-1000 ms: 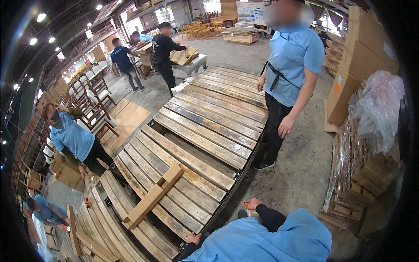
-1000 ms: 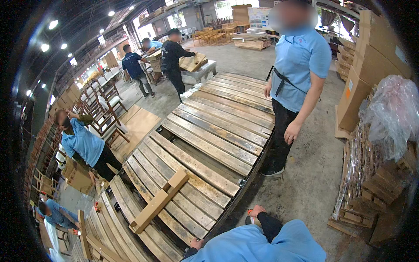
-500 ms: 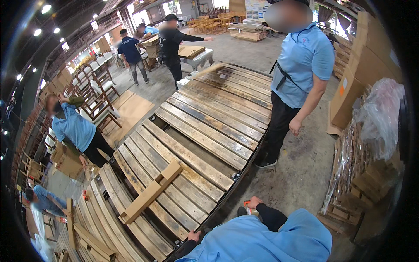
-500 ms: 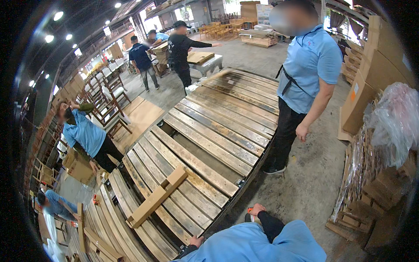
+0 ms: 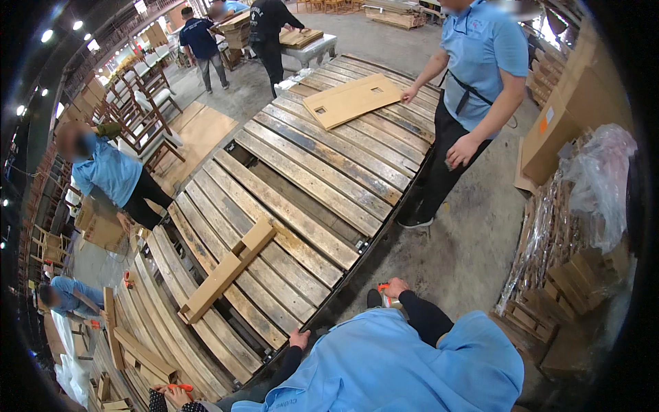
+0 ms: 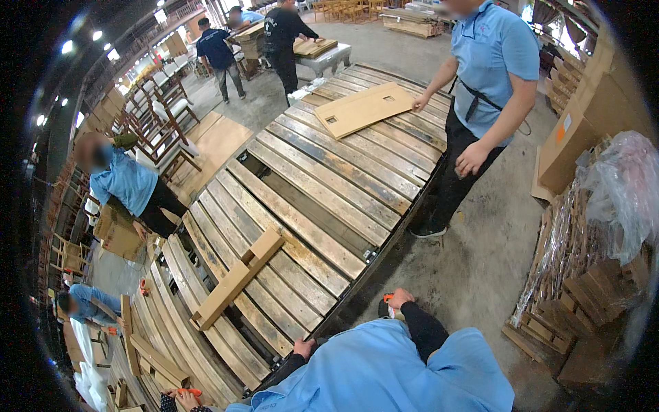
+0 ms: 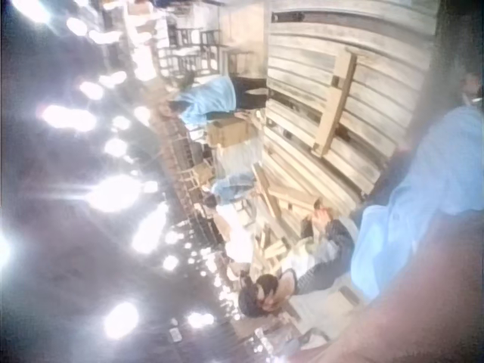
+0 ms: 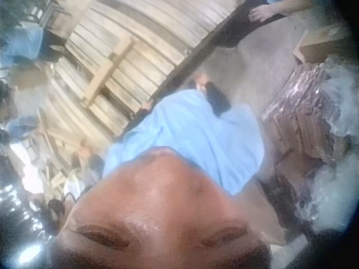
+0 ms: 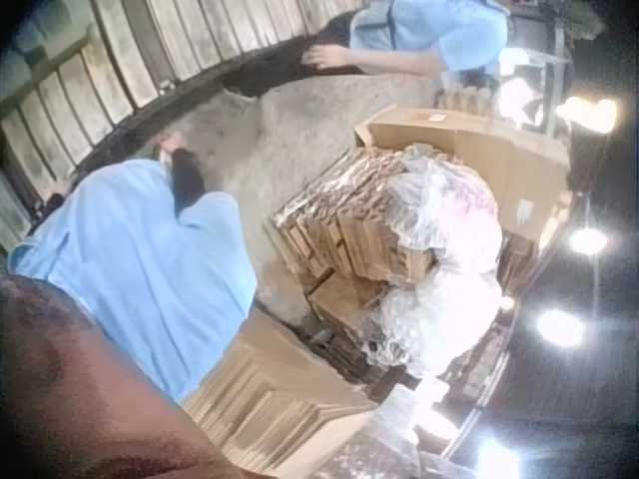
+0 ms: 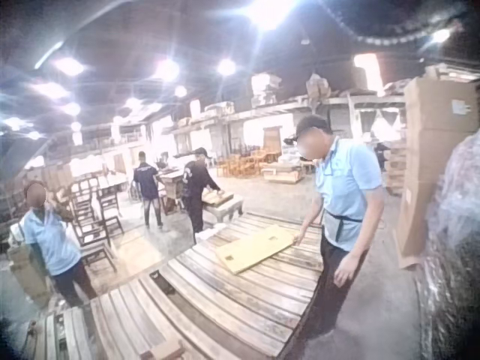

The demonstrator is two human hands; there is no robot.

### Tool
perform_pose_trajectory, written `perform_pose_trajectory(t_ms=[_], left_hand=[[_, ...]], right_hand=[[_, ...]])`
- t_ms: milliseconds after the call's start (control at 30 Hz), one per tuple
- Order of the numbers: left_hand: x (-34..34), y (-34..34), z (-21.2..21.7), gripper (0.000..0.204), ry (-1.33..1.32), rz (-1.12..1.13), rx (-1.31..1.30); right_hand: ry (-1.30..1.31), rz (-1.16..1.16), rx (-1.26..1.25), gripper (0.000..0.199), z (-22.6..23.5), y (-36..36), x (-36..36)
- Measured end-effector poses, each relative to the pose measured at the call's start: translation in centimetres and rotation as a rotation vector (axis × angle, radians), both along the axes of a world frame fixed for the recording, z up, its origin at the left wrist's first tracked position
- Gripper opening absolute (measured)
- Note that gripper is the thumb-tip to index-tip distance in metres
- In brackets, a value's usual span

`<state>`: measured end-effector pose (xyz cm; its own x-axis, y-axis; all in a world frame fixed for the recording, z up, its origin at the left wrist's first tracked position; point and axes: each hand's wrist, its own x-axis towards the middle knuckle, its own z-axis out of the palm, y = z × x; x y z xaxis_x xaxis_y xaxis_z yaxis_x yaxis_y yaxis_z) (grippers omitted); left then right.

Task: The person repeatedly picks up flat cardboard pieces from a wooden pallet and applies packing tape to them using a handheld tape dispenser. The person places the taped pieces back on the pallet. Other workers are visible nearby performing similar actions.

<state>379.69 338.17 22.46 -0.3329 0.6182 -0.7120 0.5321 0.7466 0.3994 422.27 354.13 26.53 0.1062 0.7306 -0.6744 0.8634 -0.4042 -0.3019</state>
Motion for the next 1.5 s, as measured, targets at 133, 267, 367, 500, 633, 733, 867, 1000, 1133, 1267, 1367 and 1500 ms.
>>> perform_pose_trajectory(t_ms=[133,267,367,500,633,733,867,1000,1133,1267,1367,1500], left_hand=[[0.9,0.1,-0.4,0.081,0.000,0.047,0.037],[1.3,0.7,-0.6,0.080,-0.022,0.037,0.071],[2.4,1.9,-0.5,0.080,-0.013,0.050,0.089],[2.9,3.1,-0.3,0.076,0.041,0.038,0.093],[4.2,4.6,-0.2,0.077,0.035,0.056,0.096],[4.7,5.2,-0.1,0.081,0.023,0.047,0.090],[5.2,6.0,-0.3,0.081,0.053,-0.004,0.120],[5.3,6.7,-1.0,0.089,-0.016,0.032,0.076],[5.1,6.6,-2.0,0.087,-0.021,0.059,0.139],[7.3,7.8,0.2,0.079,-0.008,0.008,0.057],[9.0,8.5,-1.8,0.074,-0.136,0.032,0.020],[6.9,9.3,-1.3,0.075,-0.002,-0.076,0.029]], right_hand=[[0.003,-0.024,-0.046,0.039,0.3,0.8,0.8],[-0.002,-0.006,-0.066,0.043,0.1,1.9,1.4],[-0.022,0.005,-0.089,0.043,-0.2,2.9,2.1],[0.011,0.039,-0.023,0.034,0.6,4.1,2.2],[-0.007,0.033,0.026,0.034,1.0,5.2,3.0],[-0.007,0.035,-0.007,0.033,1.3,5.9,3.6],[-0.028,0.104,-0.005,0.033,1.0,6.9,4.2],[0.009,0.018,-0.025,0.043,1.1,7.4,5.1],[0.008,-0.011,0.046,0.039,1.0,7.9,4.8],[0.024,-0.232,-0.036,0.041,-0.4,7.8,7.0],[0.076,-0.427,-0.009,0.036,-4.4,7.1,12.2],[0.870,-1.073,0.002,0.026,-1.8,8.9,11.2]])
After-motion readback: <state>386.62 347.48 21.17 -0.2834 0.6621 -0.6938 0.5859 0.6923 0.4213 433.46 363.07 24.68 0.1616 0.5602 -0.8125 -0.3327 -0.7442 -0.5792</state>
